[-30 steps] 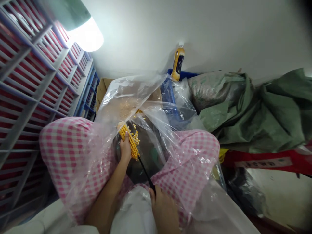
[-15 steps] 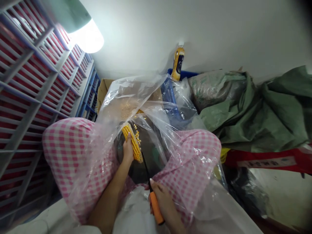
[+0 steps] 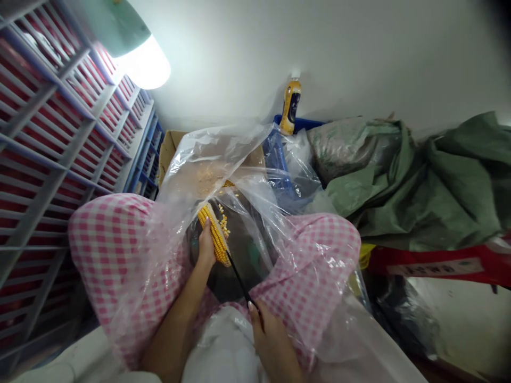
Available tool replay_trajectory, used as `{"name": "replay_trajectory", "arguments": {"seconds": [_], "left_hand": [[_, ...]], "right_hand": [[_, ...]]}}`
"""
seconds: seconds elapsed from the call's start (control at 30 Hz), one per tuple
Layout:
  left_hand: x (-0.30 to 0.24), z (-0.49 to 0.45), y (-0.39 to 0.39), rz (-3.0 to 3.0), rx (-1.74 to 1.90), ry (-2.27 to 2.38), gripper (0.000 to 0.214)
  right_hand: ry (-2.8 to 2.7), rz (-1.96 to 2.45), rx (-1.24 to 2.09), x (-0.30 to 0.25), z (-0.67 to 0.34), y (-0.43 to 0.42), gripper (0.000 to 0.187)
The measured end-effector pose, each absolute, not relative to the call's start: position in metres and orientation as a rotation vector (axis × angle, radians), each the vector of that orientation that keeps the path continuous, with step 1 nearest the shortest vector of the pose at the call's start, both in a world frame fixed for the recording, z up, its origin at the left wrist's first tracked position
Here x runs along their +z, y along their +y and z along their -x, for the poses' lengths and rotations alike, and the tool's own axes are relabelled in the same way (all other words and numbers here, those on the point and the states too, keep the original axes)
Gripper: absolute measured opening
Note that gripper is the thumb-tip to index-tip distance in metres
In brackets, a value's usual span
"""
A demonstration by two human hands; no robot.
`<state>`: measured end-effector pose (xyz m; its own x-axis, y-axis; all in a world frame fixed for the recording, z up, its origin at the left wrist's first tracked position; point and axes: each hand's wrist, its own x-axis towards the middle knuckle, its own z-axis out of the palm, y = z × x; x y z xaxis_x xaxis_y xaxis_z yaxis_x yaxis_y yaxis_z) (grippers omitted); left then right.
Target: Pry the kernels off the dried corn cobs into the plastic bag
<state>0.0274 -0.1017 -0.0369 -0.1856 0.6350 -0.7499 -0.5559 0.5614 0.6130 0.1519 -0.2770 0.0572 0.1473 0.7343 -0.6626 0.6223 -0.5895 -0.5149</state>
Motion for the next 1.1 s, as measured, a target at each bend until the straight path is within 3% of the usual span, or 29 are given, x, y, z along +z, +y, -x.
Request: {"name": "replay_trajectory", "arguments": {"seconds": [0.27,0.67,1.1], "left_hand": [[-0.034,-0.027,-0.102,-0.117,0.984,1.405,0.043],[-0.033,-0.027,-0.102,-0.160,0.933,1.369,0.047],[-0.038,-0.027,-0.104,-0.228,0.913,1.322,0.044]], "right_hand": [[-1.252,2.221,1.560,0.048,-0.158,-0.281,0.046],[-1.131,2.221,1.675,0.061,-0.161,-0.273,0.033],[-1.221,2.261,1.803,0.066,-0.165,-0.265,0.036]]}}
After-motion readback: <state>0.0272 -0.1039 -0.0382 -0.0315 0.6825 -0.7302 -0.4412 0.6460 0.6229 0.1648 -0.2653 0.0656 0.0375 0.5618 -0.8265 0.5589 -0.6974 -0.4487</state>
